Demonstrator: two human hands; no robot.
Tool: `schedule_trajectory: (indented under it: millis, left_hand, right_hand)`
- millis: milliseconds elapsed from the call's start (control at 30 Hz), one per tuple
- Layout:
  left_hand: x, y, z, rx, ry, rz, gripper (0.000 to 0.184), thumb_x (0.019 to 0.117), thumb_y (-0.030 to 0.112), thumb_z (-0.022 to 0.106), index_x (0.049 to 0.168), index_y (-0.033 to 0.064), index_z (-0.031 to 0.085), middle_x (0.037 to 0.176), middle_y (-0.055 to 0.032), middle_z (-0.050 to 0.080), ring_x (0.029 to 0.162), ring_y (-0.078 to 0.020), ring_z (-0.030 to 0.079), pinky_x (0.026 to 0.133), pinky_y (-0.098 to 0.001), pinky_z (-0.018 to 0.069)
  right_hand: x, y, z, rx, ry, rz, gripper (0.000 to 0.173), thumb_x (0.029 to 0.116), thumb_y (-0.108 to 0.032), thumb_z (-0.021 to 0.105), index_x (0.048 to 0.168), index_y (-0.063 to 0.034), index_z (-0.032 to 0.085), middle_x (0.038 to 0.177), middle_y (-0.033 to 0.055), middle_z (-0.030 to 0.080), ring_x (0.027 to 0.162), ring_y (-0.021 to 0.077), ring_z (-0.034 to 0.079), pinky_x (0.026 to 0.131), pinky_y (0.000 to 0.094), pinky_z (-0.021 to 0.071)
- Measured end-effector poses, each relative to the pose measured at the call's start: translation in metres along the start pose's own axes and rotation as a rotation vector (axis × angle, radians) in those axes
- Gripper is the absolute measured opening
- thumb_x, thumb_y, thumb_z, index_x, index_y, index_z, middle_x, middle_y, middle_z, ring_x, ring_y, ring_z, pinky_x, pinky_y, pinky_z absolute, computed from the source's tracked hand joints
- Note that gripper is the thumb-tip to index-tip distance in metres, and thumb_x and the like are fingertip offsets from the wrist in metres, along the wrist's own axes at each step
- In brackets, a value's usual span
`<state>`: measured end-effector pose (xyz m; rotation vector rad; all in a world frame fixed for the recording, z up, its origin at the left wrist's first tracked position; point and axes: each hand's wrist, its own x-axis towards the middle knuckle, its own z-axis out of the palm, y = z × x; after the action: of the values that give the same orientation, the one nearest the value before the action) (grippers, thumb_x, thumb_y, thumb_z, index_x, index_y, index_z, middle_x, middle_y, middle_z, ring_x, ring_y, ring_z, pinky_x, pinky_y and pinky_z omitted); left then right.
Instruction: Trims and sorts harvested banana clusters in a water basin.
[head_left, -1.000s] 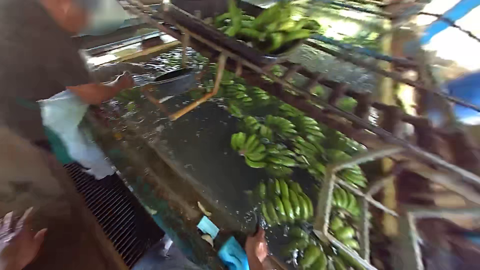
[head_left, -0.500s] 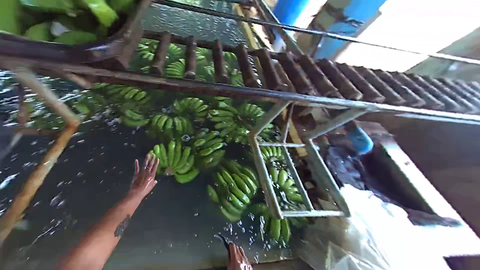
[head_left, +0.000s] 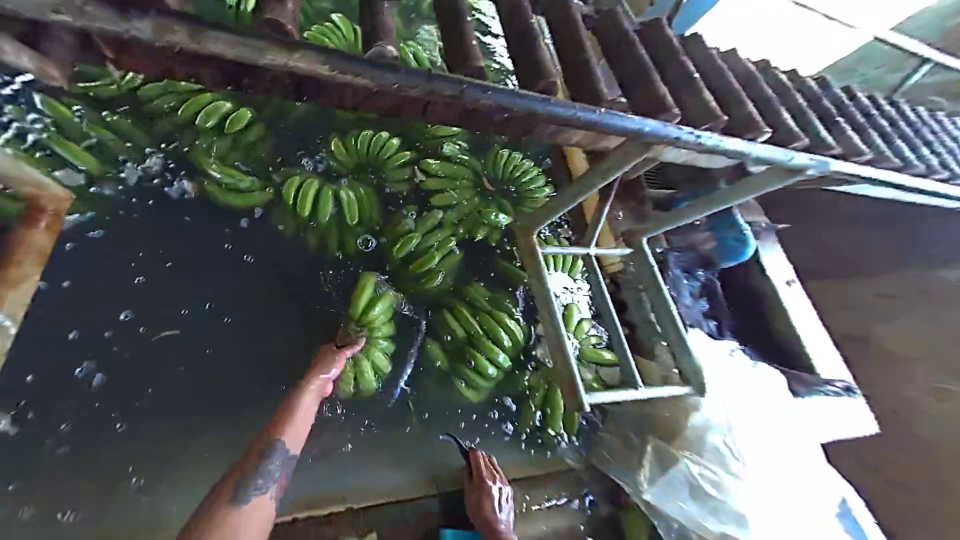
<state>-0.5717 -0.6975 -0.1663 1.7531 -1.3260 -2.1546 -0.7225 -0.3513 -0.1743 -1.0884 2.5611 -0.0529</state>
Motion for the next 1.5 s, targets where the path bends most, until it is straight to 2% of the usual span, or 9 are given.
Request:
schedule_trajectory:
  millis: [267, 533, 733, 833, 933, 1100, 1233, 1400, 1500]
  left_hand:
    - [-0.064, -0.133, -0.075, -0.648, 0.027, -0.114, 0.062, 0.1078, 0.055, 0.021, 0.131, 0.0082, 0.054, 0.107, -0.0108, 0.069, 0.094, -0.0217, 0.068, 0.081, -0.0448, 0.058]
    - [-0.079, -0.135, -0.08, -0.5, 0.189, -0.142, 0.042, 0.1062, 0.025, 0.05, 0.142, 0.0046, 0.047, 0.128, -0.016, 0.062, 0.112, -0.0239, 0.063, 0.093, -0.0449, 0.0545]
    - [-0.073, -0.105, -0.077, -0.098, 0.189, 0.105, 0.077, 0.0895, 0.016, 0.076, 0.153, 0.0016, 0.034, 0.148, -0.0215, 0.048, 0.133, -0.0279, 0.051, 0.109, -0.0447, 0.0461]
    - [-0.075, -0.113, -0.056, 0.218, 0.406, 0.391, 0.07, 0.0808, 0.026, 0.085, 0.137, -0.0048, 0.057, 0.141, -0.0275, 0.056, 0.135, -0.0332, 0.052, 0.115, -0.0456, 0.0399]
    - [-0.086, -0.125, -0.017, -0.031, 0.737, 0.465, 0.079, 0.0934, 0.03, 0.067, 0.152, -0.0104, 0.033, 0.162, -0.0345, 0.019, 0.153, -0.0426, 0.018, 0.126, -0.0513, 0.0175]
    - [-0.065, -0.11, -0.018, -0.72, 0.594, -0.072, 0.066, 0.1064, 0.052, 0.045, 0.154, 0.0072, 0.037, 0.151, -0.0186, 0.047, 0.136, -0.0309, 0.049, 0.108, -0.0541, 0.0451]
    - [-0.065, -0.108, -0.041, -0.667, 0.319, -0.09, 0.062, 0.1068, 0.053, 0.041, 0.152, 0.0098, 0.04, 0.14, -0.019, 0.056, 0.12, -0.0321, 0.061, 0.094, -0.0521, 0.055]
    - [-0.084, -0.106, -0.023, -0.844, 0.215, -0.059, 0.045, 0.1097, 0.025, 0.044, 0.149, 0.0037, 0.037, 0.133, -0.023, 0.059, 0.11, -0.0363, 0.067, 0.087, -0.0529, 0.0596]
    - [-0.092, -0.102, -0.001, -0.901, 0.273, -0.045, 0.045, 0.1099, 0.024, 0.044, 0.15, 0.0053, 0.036, 0.131, -0.0231, 0.06, 0.108, -0.0364, 0.068, 0.085, -0.0526, 0.0606]
  right_hand:
    - [0.0, -0.001, -0.002, -0.018, 0.001, -0.01, 0.028, 0.0967, -0.007, 0.057, 0.121, 0.0005, 0.07, 0.115, 0.0222, 0.073, 0.107, 0.0424, 0.071, 0.089, 0.06, 0.0557]
    - [0.001, -0.002, -0.008, 0.005, -0.08, 0.027, 0.033, 0.0991, -0.01, 0.056, 0.129, -0.002, 0.067, 0.121, 0.0218, 0.071, 0.114, 0.0416, 0.068, 0.095, 0.0583, 0.0535]
    - [0.0, -0.003, -0.011, 0.014, -0.111, 0.037, 0.035, 0.0988, -0.011, 0.056, 0.131, -0.0031, 0.066, 0.123, 0.0209, 0.07, 0.116, 0.0414, 0.067, 0.096, 0.0591, 0.0524]
    - [-0.001, -0.001, -0.008, 0.01, -0.067, 0.015, 0.032, 0.0991, -0.01, 0.056, 0.128, -0.0021, 0.067, 0.118, 0.021, 0.072, 0.111, 0.0412, 0.069, 0.093, 0.0583, 0.0539]
    - [0.002, 0.0, -0.008, 0.009, -0.068, -0.01, 0.03, 0.0992, -0.01, 0.056, 0.126, -0.0008, 0.068, 0.118, 0.0212, 0.072, 0.113, 0.0404, 0.069, 0.094, 0.0574, 0.0544]
    - [0.038, 0.002, -0.041, 0.107, -0.536, 0.035, 0.042, 0.1059, -0.023, 0.051, 0.146, -0.0094, 0.054, 0.124, 0.0246, 0.068, 0.116, 0.0446, 0.066, 0.098, 0.0651, 0.05]
    - [0.072, 0.006, -0.044, 0.399, -0.113, 0.083, 0.038, 0.1043, -0.029, 0.056, 0.127, 0.0, 0.065, 0.096, 0.0232, 0.071, 0.088, 0.0408, 0.069, 0.081, 0.0636, 0.0537]
    - [0.072, -0.06, -0.013, 0.794, -0.162, 0.274, 0.054, 0.1081, -0.03, 0.052, 0.147, 0.0071, 0.046, 0.129, 0.029, 0.064, 0.12, 0.0372, 0.063, 0.107, 0.0531, 0.0477]
    - [0.074, -0.113, -0.016, 0.877, -0.202, 0.005, 0.038, 0.1086, -0.019, 0.043, 0.127, 0.0097, 0.059, 0.094, 0.017, 0.066, 0.082, 0.021, 0.065, 0.078, 0.0393, 0.0567]
